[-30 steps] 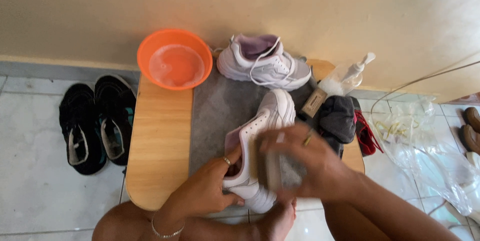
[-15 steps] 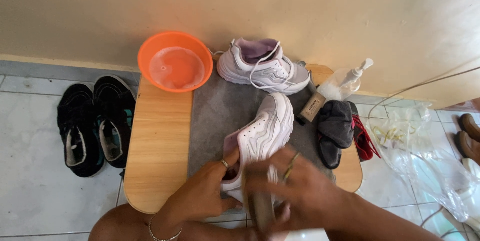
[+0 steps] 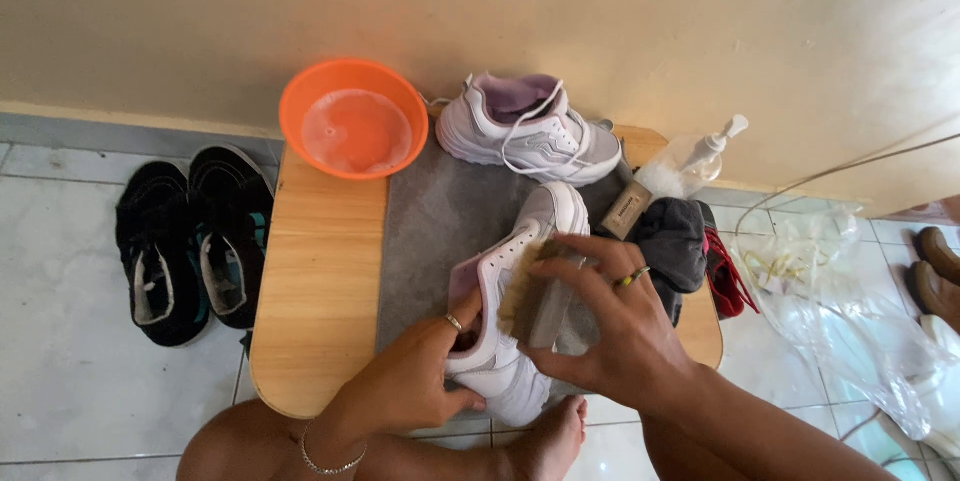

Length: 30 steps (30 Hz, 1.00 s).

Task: Cleaning a white sneaker using a brush and soapy water.

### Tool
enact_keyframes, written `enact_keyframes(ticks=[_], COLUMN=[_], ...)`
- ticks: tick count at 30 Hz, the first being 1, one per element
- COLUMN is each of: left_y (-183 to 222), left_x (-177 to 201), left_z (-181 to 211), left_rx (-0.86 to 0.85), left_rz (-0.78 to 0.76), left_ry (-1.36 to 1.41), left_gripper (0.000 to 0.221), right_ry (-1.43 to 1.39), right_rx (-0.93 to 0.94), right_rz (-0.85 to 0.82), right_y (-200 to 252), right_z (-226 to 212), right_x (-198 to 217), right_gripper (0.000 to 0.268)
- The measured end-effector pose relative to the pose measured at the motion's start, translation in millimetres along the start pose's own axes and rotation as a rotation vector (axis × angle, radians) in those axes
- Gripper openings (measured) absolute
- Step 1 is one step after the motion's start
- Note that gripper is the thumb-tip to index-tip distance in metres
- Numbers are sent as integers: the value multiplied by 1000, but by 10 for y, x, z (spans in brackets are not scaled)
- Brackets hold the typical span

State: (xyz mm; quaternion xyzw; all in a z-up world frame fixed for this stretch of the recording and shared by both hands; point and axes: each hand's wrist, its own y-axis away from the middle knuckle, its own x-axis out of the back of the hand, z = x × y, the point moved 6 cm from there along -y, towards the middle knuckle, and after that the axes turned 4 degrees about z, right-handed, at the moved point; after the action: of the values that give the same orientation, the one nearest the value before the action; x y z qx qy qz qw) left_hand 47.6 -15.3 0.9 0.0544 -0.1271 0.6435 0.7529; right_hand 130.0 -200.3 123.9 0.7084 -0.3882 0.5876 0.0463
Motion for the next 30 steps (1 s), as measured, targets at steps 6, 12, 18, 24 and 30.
enact_keyframes(ticks=[6, 12, 18, 24, 30], left_y=[-29, 62, 50, 10, 20], left_x=[-15, 71, 46, 74, 87], left_z=[-52, 79, 61, 232, 246], left_rx=[142, -76, -87, -161, -170], left_rz=[-114, -59, -52, -118, -82], left_ry=[4, 4, 179, 406, 257], left_gripper=[134, 111, 111, 118, 115], right_ry=[-141, -181, -189, -203, -236], right_rx=[405, 485, -101, 127, -20], right_rz=[-285, -343, 14, -122, -87], right_y=[83, 159, -110, -75, -175], right_z=[-418, -503, 51, -74, 94], right_x=[1, -12, 2, -79, -40], right_gripper=[64, 55, 94, 86, 70])
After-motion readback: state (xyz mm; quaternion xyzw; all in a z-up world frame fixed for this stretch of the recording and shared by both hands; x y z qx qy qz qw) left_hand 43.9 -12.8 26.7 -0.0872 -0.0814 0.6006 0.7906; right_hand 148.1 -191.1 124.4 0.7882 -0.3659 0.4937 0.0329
